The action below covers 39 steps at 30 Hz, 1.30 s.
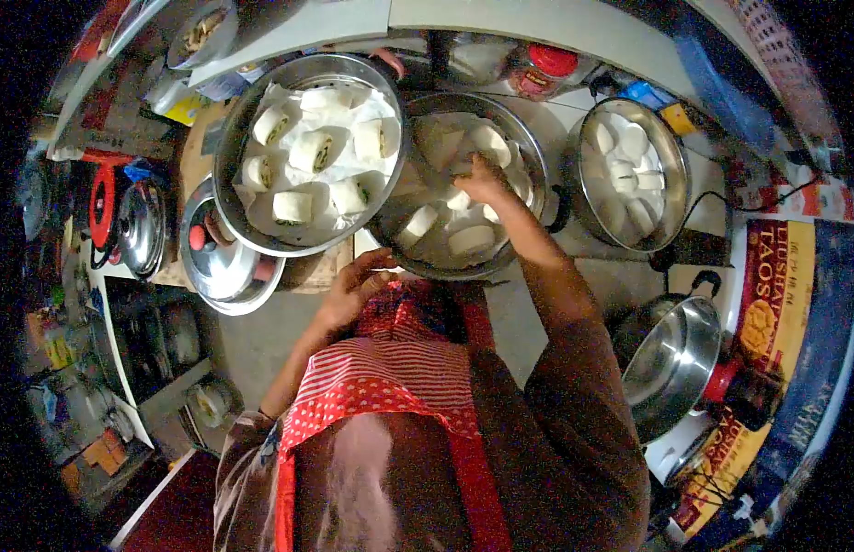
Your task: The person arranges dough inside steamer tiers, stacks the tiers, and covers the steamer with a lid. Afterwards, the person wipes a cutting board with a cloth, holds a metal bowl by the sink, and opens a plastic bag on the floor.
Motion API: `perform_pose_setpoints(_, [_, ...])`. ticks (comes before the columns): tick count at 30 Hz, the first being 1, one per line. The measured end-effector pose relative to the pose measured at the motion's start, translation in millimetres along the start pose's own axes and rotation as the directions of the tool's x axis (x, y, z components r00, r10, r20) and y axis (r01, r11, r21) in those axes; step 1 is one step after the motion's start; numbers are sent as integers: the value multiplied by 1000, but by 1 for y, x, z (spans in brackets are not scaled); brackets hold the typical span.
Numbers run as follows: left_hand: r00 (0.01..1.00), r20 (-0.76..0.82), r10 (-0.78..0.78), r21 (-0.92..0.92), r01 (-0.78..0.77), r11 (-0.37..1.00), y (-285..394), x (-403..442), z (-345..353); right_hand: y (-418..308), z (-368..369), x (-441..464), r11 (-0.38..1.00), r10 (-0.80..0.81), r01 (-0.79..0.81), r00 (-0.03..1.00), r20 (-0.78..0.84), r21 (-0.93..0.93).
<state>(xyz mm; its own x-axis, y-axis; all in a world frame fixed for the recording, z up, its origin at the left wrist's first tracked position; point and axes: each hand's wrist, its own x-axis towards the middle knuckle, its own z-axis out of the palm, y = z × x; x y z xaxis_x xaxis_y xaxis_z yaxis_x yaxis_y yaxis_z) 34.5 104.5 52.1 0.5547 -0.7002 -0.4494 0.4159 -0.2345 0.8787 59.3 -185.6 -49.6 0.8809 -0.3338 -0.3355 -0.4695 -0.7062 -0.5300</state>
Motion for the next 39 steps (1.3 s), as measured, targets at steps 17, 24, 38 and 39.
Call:
perform_pose_setpoints(17, [999,7,-43,21,43,999,6,10,3,-21,0,-14,986,165,-165,986,36,-12])
perform_pose_setpoints(24, [998,10,-61,39,60,997,9,12,-1,-21,-1,-20,984,181,-181,984,-5,-5])
perform_pose_setpoints(38, [996,59,-72,23,71,997,5,16,-3,-9,-25,-36,989,80,-70,994,-68,134])
perform_pose_setpoints(39, [997,52,-64,21,63,998,4,17,-3,3,-24,-36,989,81,-71,994,-68,133])
